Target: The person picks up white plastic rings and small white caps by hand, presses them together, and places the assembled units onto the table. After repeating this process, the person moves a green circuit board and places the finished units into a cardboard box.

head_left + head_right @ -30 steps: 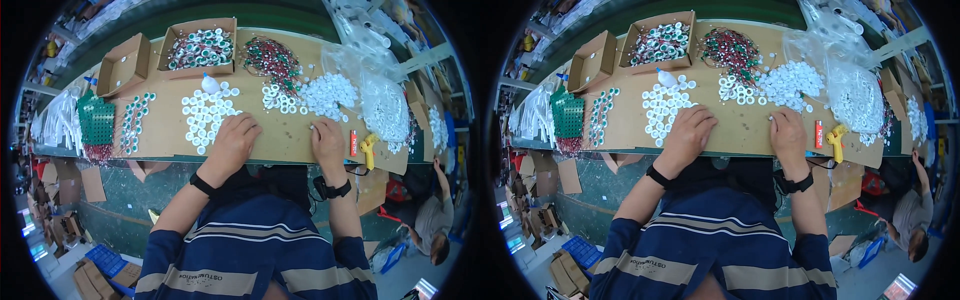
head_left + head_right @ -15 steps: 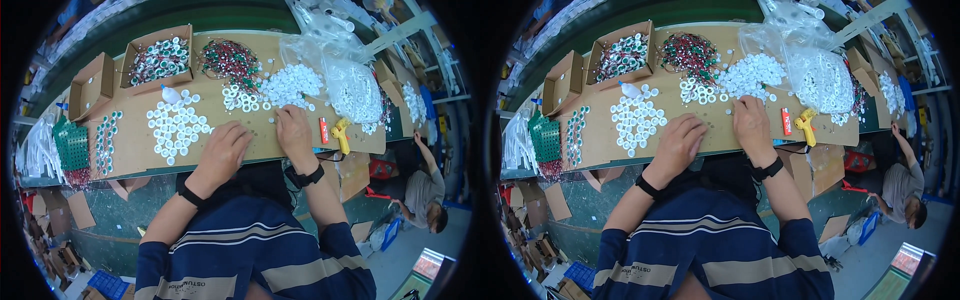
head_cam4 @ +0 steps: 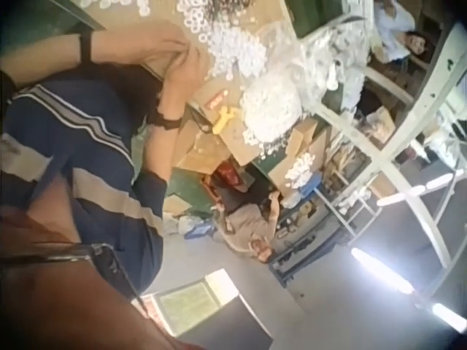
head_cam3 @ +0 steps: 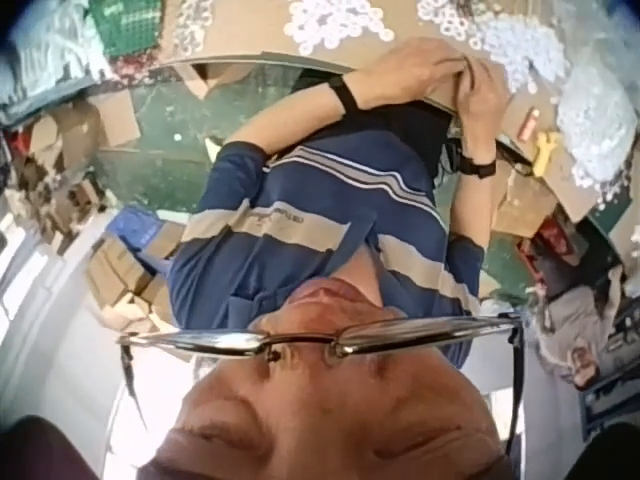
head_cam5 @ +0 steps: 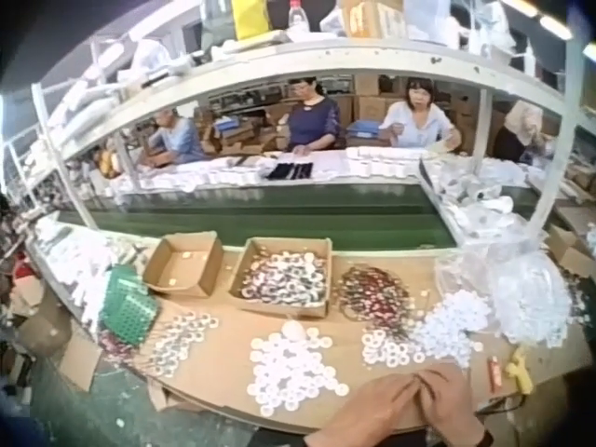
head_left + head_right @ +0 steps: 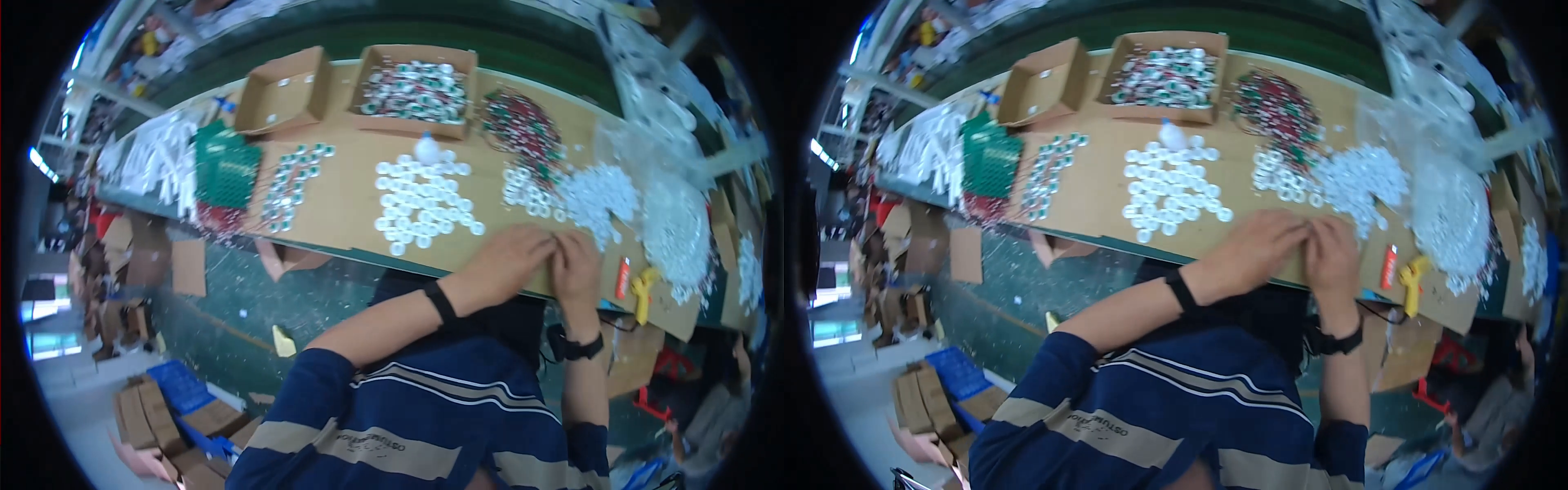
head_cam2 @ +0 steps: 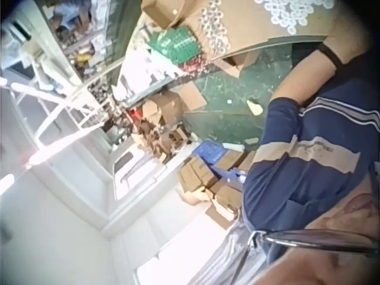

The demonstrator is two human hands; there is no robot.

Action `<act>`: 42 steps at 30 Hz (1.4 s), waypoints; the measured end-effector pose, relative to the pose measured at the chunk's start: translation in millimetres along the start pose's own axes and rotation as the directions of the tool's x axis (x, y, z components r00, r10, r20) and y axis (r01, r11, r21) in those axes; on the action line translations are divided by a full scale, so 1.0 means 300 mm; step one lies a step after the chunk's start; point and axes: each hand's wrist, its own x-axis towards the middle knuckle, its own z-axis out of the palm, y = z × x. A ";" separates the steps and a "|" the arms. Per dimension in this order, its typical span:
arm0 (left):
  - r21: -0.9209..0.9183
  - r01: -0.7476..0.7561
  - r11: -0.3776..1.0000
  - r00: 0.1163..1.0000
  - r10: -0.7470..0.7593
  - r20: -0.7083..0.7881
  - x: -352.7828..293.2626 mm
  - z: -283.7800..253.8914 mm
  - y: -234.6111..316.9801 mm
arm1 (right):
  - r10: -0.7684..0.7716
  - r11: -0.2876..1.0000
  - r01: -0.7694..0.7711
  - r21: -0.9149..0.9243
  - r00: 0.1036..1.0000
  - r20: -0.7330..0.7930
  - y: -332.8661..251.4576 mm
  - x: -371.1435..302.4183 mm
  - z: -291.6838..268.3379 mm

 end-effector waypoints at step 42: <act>-0.009 -0.001 1.000 0.999 0.000 -0.034 -0.014 -0.059 -0.001 | 0.010 1.000 -0.011 -0.027 0.998 -0.058 -0.115 0.119 0.014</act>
